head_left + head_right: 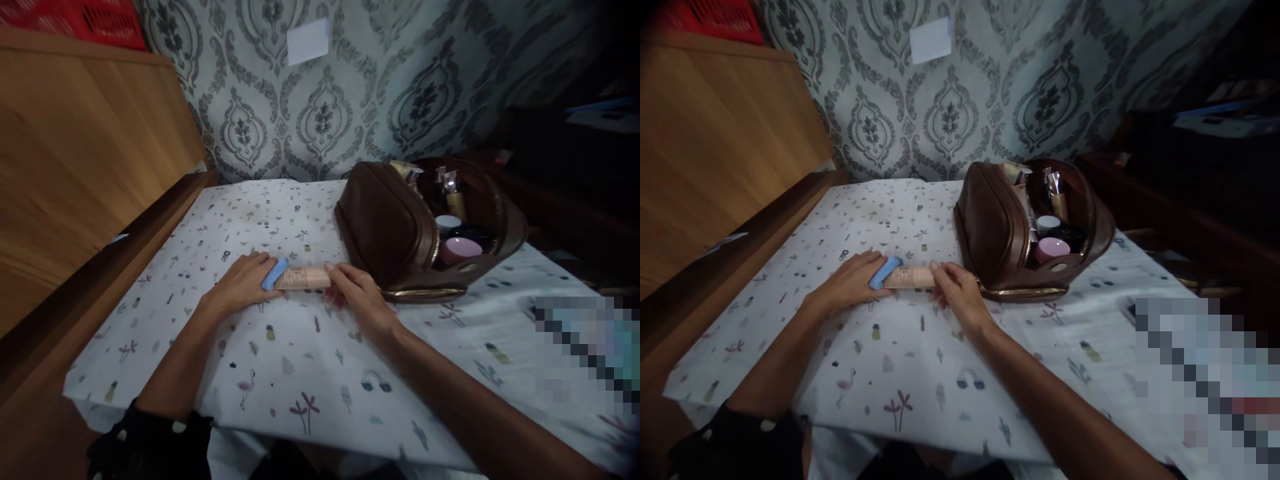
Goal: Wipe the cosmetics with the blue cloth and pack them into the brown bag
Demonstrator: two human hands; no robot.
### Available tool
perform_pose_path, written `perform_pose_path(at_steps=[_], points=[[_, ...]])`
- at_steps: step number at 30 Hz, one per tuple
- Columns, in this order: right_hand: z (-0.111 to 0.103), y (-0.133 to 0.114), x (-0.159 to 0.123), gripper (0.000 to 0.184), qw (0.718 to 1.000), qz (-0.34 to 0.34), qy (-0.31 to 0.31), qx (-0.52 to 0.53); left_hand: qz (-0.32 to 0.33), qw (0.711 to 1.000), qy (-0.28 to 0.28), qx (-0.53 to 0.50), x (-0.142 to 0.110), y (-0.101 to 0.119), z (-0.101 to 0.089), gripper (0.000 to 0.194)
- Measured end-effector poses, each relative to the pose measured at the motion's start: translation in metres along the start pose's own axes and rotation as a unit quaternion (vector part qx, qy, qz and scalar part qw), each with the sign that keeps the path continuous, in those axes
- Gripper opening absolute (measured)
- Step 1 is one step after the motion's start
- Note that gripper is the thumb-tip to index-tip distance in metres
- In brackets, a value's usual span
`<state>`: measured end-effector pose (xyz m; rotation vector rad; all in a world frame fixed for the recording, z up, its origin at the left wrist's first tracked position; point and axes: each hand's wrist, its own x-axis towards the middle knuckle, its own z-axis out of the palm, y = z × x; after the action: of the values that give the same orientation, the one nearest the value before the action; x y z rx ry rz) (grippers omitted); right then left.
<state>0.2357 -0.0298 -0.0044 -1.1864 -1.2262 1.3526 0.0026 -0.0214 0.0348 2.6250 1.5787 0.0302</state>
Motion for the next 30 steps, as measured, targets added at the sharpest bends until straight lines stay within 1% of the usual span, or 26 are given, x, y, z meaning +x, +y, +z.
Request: perform_pose_path(at_steps=[3,5,7,9,11,15,17,19,24,26,28,30], points=[[0.000,-0.001,0.001,0.051,0.999,-0.014,-0.005,0.031,-0.010,0.999,-0.021,-0.031,0.000,-0.001,-0.001,0.037],[0.001,-0.001,0.001,0.053,0.998,-0.028,-0.022,0.043,-0.015,0.998,-0.031,-0.050,0.000,-0.002,-0.003,0.036],[0.001,-0.001,0.001,0.052,0.998,-0.043,-0.033,0.041,-0.010,0.997,-0.032,-0.063,-0.001,-0.002,-0.005,0.037],[0.001,-0.002,0.000,0.050,0.998,-0.049,-0.029,0.032,0.007,0.998,-0.020,-0.065,-0.002,0.000,-0.004,0.039],[0.001,-0.002,0.000,0.049,0.998,-0.049,-0.020,0.017,0.030,0.998,0.017,-0.058,-0.002,0.006,0.001,0.040],[0.002,-0.001,-0.001,0.054,0.999,-0.034,-0.019,0.002,0.085,0.988,0.127,-0.025,0.001,0.028,0.014,0.045],[0.003,0.001,-0.001,0.057,0.999,-0.030,-0.024,0.008,0.098,0.984,0.149,0.005,0.004,0.035,0.019,0.044],[0.004,0.003,0.000,0.058,0.999,-0.027,-0.026,0.010,0.088,0.985,0.147,0.029,0.006,0.033,0.021,0.040],[0.006,0.010,0.002,0.054,0.999,-0.026,-0.029,0.003,0.030,0.993,0.109,0.042,0.003,0.010,0.018,0.029],[0.006,0.011,0.002,0.050,0.999,-0.034,-0.034,-0.011,0.033,0.993,0.103,0.036,0.002,0.005,0.016,0.028],[0.005,0.010,0.002,0.046,0.999,-0.050,-0.021,-0.010,0.032,0.994,0.101,0.012,0.001,0.005,0.014,0.031],[0.003,0.005,-0.001,0.041,0.996,-0.085,-0.029,-0.022,0.010,0.995,0.093,-0.020,0.000,0.006,0.012,0.031]])
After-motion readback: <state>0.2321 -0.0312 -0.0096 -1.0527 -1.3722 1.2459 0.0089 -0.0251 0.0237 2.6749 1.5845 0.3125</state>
